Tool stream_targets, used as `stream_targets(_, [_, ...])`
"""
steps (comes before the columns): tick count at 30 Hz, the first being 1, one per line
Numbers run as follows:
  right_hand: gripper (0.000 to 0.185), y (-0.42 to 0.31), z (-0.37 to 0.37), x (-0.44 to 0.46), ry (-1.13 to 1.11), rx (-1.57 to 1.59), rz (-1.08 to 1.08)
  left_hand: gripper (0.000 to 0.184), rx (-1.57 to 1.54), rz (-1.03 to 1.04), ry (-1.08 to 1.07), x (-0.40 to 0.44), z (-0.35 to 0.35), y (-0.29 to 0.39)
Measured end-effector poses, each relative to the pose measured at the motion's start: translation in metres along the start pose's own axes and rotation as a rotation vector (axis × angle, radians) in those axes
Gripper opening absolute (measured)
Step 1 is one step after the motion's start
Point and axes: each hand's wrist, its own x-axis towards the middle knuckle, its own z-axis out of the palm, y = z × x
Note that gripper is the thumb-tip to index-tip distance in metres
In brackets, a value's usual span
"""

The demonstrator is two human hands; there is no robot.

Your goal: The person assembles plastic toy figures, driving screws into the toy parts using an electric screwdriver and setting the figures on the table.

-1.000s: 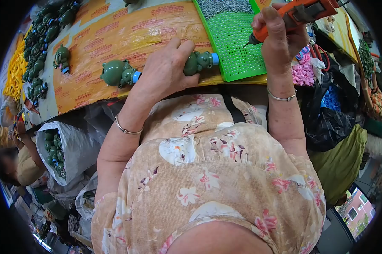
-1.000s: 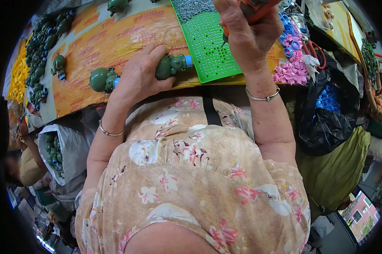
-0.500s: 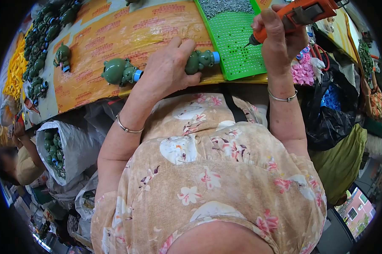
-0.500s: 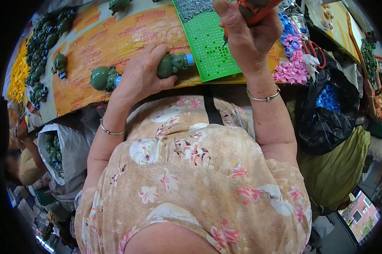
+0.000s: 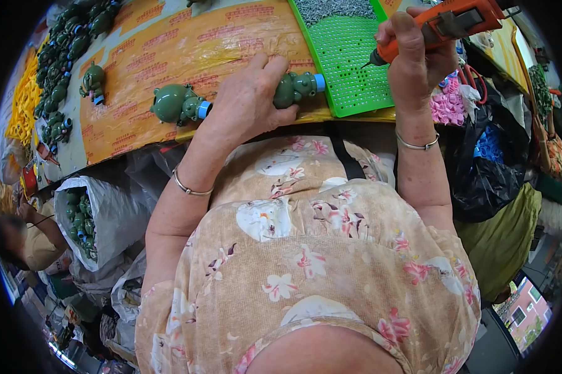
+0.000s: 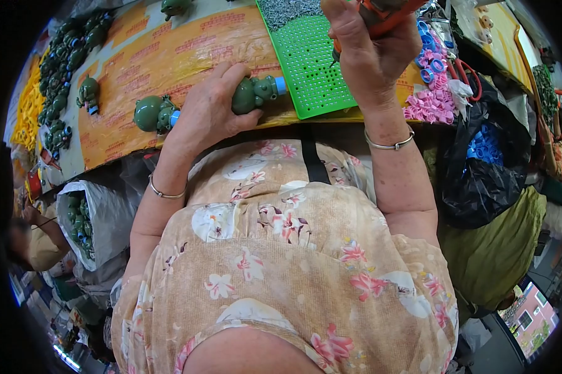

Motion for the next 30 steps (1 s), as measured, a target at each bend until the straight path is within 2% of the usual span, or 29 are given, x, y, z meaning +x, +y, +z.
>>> stream_targets(13, [0.031,-0.0025,-0.0004,-0.0067,0.056,-0.016,-0.002,0.053,-0.003,-0.011,0.012,-0.0009,0.0012,0.0012])
stream_targets(16, [0.033,-0.0021,-0.0001,-0.0066,0.064,0.002,-0.002,0.049,-0.023,0.081,0.102,-0.0006,0.0050,-0.0024])
stream_targets(22, [0.036,-0.0032,0.0007,-0.0064,0.064,0.026,0.008,0.050,-0.023,0.071,0.099,-0.0011,0.0056,-0.0014])
stream_targets(25, [0.034,-0.0056,0.0009,-0.0061,0.060,-0.039,0.007,0.050,-0.019,0.076,0.100,-0.0004,0.0051,-0.0008])
stream_targets(30, [0.029,0.0021,-0.0013,0.0021,0.023,0.036,0.037,0.050,-0.004,0.068,0.091,0.0007,0.0042,0.0007])
